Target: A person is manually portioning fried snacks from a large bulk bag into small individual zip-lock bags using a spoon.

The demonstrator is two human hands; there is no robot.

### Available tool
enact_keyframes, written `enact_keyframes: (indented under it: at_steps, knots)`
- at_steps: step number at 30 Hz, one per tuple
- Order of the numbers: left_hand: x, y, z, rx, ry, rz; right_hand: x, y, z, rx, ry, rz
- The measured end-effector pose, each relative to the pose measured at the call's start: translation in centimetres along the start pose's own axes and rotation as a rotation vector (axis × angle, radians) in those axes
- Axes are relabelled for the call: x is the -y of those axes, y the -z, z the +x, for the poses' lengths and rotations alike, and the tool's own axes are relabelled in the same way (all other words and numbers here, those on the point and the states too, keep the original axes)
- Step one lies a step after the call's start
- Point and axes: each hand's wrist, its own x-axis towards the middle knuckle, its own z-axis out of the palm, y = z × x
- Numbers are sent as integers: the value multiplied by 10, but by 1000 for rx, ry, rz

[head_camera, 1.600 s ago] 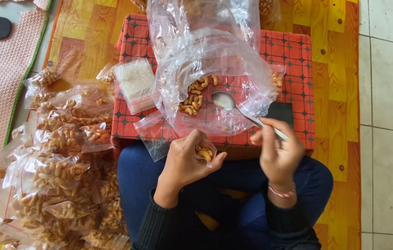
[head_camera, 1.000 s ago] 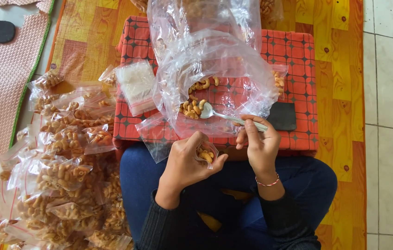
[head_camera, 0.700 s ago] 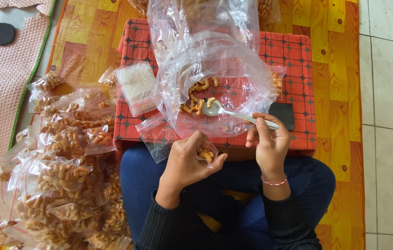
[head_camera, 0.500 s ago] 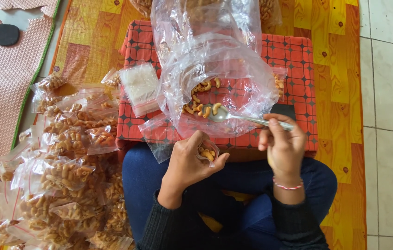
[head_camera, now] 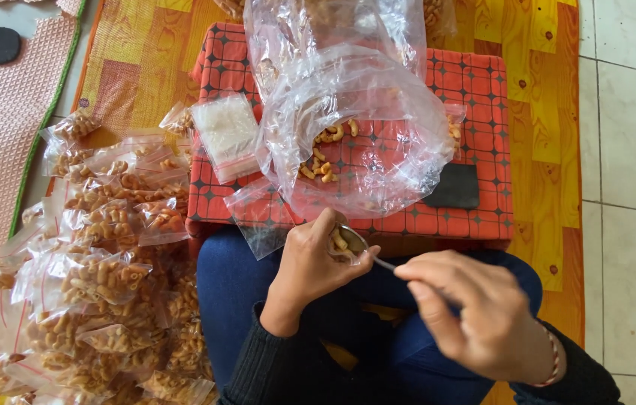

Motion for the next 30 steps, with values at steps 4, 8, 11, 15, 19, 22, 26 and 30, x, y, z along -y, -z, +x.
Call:
enact_keyframes:
  at_steps: [4, 8, 11, 15, 19, 22, 26, 30]
  knots:
    - [-4, 2, 0, 17, -26, -83, 8, -6, 5, 92, 155, -9]
    - [-1, 5, -1, 4, -37, -35, 18, 4, -8, -59, 83, -50]
    - [-1, 10, 0, 25, -46, -36, 7, 3, -15, -259, -135, -83]
    - [6, 7, -4, 36, -125, -94, -61, -35, 18, -469, -76, -4]
    - [4, 6, -4, 61, -130, -106, -94, -89, 22, -535, -244, 186]
    - [6, 7, -2, 72, -124, -106, -104, -112, 16, -582, -315, 315]
    - [8, 5, -2, 89, -114, -89, -107, -121, 7, -602, -384, 358]
    - [7, 4, -1, 108, -108, -89, -110, -125, -4, -597, -414, 444]
